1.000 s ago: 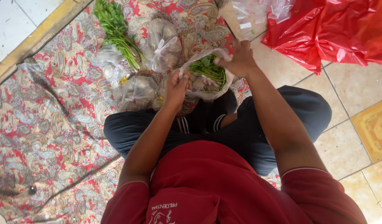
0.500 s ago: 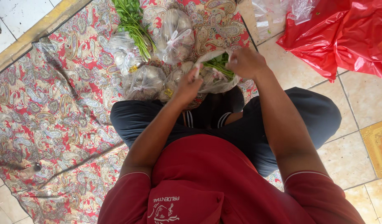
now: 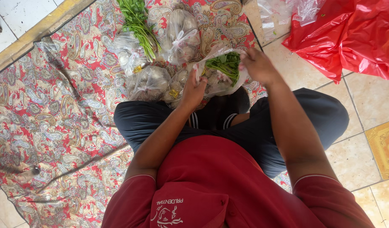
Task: The person sits on a patterned rug and sorts small, round produce and green leafy vegetables into clear plastic bags. They open bags, transfer items by hand, and tie the bags closed.
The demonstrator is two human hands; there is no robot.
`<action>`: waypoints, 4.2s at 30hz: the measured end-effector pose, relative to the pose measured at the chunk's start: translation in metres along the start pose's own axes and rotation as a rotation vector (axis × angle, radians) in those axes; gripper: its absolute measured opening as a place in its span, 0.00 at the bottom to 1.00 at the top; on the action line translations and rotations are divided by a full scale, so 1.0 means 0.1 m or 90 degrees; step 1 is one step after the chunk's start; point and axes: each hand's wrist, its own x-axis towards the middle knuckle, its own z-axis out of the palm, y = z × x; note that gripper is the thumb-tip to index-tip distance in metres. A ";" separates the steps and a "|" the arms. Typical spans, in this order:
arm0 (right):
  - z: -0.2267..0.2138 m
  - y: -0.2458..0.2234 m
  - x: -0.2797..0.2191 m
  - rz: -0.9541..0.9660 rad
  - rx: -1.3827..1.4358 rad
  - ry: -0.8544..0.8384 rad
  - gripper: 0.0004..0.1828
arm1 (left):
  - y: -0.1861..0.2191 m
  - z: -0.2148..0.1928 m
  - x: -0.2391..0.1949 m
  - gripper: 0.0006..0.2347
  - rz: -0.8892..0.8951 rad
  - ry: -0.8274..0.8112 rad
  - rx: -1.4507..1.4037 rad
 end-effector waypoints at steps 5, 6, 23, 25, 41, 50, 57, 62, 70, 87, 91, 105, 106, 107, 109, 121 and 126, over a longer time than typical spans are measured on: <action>0.03 -0.45 -0.10 -0.078 -0.006 0.131 0.18 | 0.67 0.00 0.14 0.09 -0.060 -0.064 0.267; -0.02 -0.54 -0.14 -0.200 -0.132 0.194 0.18 | 0.86 0.02 0.03 0.06 -0.023 -0.104 0.310; 0.11 -0.80 -0.07 -0.284 0.069 -0.157 0.18 | 0.61 0.94 0.23 0.07 0.386 -0.207 0.257; 0.21 -0.72 -0.01 -0.220 0.093 -0.152 0.18 | 0.31 0.93 0.30 0.12 0.316 -0.158 0.170; 0.36 0.01 0.51 -0.053 0.373 -0.016 0.08 | -0.21 0.79 1.08 0.08 -0.130 -0.104 -0.831; 0.42 -0.18 0.35 -0.331 -0.121 0.084 0.14 | -0.53 0.68 1.43 0.02 -0.267 0.113 -0.767; 0.63 0.01 0.36 -0.176 -0.310 0.142 0.12 | -0.85 0.86 1.46 0.10 -0.286 0.148 -0.744; 0.57 0.46 0.71 -0.075 0.018 -0.134 0.11 | -0.53 0.67 1.12 0.25 -0.262 0.043 -0.364; 0.49 0.54 0.73 0.108 0.131 -0.225 0.07 | 0.19 0.35 0.67 0.19 0.132 -0.050 0.502; 0.54 0.66 0.64 -0.049 -0.342 -0.081 0.28 | -0.20 0.20 0.78 0.11 0.205 -0.093 0.689; 0.76 0.55 0.56 -0.077 -0.369 -0.039 0.25 | -0.28 0.38 0.78 0.07 0.137 -0.139 0.782; 0.71 0.68 0.90 -0.041 -0.487 -0.133 0.25 | -0.66 0.47 0.87 0.05 0.041 -0.147 0.715; 0.70 0.62 0.96 -0.016 -0.488 -0.127 0.24 | -0.62 0.45 0.95 0.07 0.092 -0.118 0.708; 0.66 0.60 0.97 -0.056 -0.505 -0.104 0.26 | -0.58 0.48 0.95 0.10 0.194 0.008 0.610; 0.59 0.61 0.92 -0.164 -0.446 -0.093 0.26 | -0.50 0.56 0.99 0.10 0.266 0.026 0.582; 0.31 0.90 1.08 -0.043 -0.569 -0.110 0.20 | -0.98 0.29 1.09 0.07 0.111 -0.130 0.693; 0.43 0.97 1.05 0.047 -0.683 -0.101 0.20 | -0.83 0.14 0.93 0.07 0.047 -0.087 0.748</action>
